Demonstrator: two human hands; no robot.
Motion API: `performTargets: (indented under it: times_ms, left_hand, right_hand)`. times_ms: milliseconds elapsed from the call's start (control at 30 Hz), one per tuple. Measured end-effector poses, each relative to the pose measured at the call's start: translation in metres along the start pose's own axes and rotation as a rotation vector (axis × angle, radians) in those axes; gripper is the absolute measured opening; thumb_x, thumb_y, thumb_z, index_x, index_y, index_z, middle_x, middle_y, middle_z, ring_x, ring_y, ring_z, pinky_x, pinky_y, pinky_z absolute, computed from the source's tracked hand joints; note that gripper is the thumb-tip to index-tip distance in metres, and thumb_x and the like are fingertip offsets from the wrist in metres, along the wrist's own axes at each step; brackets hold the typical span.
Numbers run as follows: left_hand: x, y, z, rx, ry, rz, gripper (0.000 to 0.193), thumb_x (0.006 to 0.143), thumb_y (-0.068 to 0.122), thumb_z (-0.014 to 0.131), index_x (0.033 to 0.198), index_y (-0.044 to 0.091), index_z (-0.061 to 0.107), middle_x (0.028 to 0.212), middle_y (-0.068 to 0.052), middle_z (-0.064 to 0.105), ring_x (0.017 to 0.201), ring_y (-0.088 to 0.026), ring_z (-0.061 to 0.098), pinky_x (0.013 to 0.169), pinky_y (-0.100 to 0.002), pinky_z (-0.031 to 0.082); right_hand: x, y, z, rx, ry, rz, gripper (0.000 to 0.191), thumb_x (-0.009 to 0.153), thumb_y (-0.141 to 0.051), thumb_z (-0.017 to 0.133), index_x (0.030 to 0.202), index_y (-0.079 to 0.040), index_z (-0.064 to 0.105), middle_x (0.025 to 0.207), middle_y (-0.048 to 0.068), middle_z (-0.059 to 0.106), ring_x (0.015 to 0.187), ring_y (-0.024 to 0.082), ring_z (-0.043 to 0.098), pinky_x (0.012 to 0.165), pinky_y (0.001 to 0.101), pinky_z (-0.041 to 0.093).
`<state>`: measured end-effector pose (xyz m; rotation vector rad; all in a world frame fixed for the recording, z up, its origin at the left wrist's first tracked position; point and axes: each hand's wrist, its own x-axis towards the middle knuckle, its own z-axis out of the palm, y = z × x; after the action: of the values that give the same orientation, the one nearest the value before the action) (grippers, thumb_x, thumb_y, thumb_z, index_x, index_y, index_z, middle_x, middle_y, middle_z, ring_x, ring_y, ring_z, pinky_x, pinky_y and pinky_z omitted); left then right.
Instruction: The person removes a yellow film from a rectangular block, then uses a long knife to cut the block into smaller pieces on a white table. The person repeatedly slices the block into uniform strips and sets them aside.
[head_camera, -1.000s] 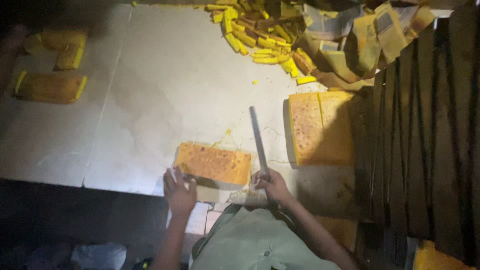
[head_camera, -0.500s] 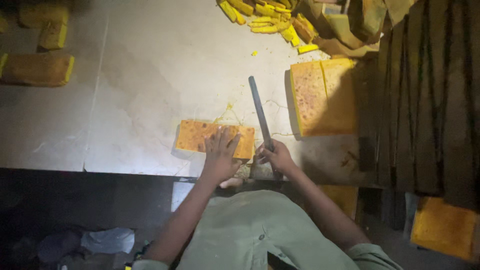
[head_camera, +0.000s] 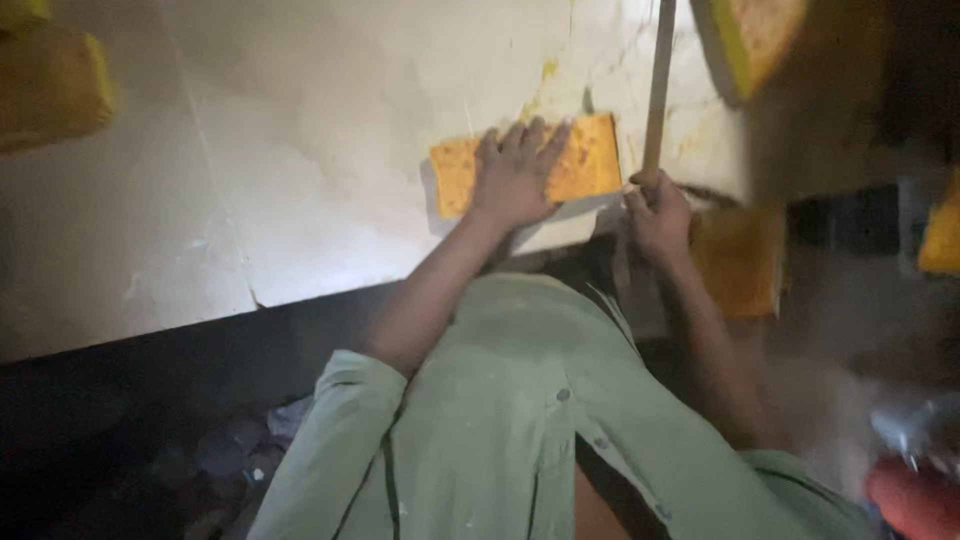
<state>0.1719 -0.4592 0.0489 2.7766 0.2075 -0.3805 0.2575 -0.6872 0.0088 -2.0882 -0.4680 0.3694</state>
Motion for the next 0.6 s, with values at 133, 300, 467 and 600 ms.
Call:
performTargets:
  times_ms: [133,300,467,600]
  left_hand:
    - [-0.034,-0.032,0.014,-0.028,0.066,0.001,0.110,0.073,0.046,0.081,0.161,0.019,0.023,0.158,-0.020,0.037,0.143,-0.038,0.035,0.114,-0.066,0.024]
    - [-0.075,-0.054,0.015,0.019,0.042,0.009,0.109,0.070,0.040,0.082,0.161,0.020,0.026,0.157,-0.019,0.037,0.143,-0.037,0.034,0.115,-0.066,0.023]
    - [-0.086,-0.056,0.008,0.014,0.001,-0.053,0.114,0.065,0.058,0.082,0.156,0.019,0.027,0.152,-0.020,0.037,0.142,-0.038,0.031,0.110,-0.074,0.017]
    - [-0.055,-0.033,0.024,0.004,0.226,-0.021,0.091,0.078,0.051,0.071,0.151,0.010,0.037,0.150,-0.019,0.045,0.137,-0.039,0.040,0.108,-0.076,0.022]
  right_hand:
    - [-0.071,0.007,0.036,-0.073,-0.101,0.306,0.033,0.101,-0.025,0.068,0.122,0.000,0.059,0.091,0.020,0.065,0.075,0.031,0.065,0.065,0.0419,0.052]
    - [-0.133,0.026,0.042,-0.291,-0.224,0.218,0.046,0.096,-0.021,0.068,0.129,0.003,0.047,0.098,0.029,0.067,0.086,0.047,0.069,0.073,0.0509,0.054]
    - [-0.155,0.018,0.042,-0.275,-0.298,0.086,0.037,0.092,-0.019,0.065,0.121,-0.002,0.050,0.100,0.027,0.070,0.094,0.049,0.068,0.076,0.0540,0.054]
    - [-0.138,-0.015,0.052,-0.454,-0.403,0.156,0.038,0.105,-0.018,0.054,0.136,0.000,0.041,0.102,0.033,0.066,0.085,0.055,0.065,0.073,0.0611,0.050]
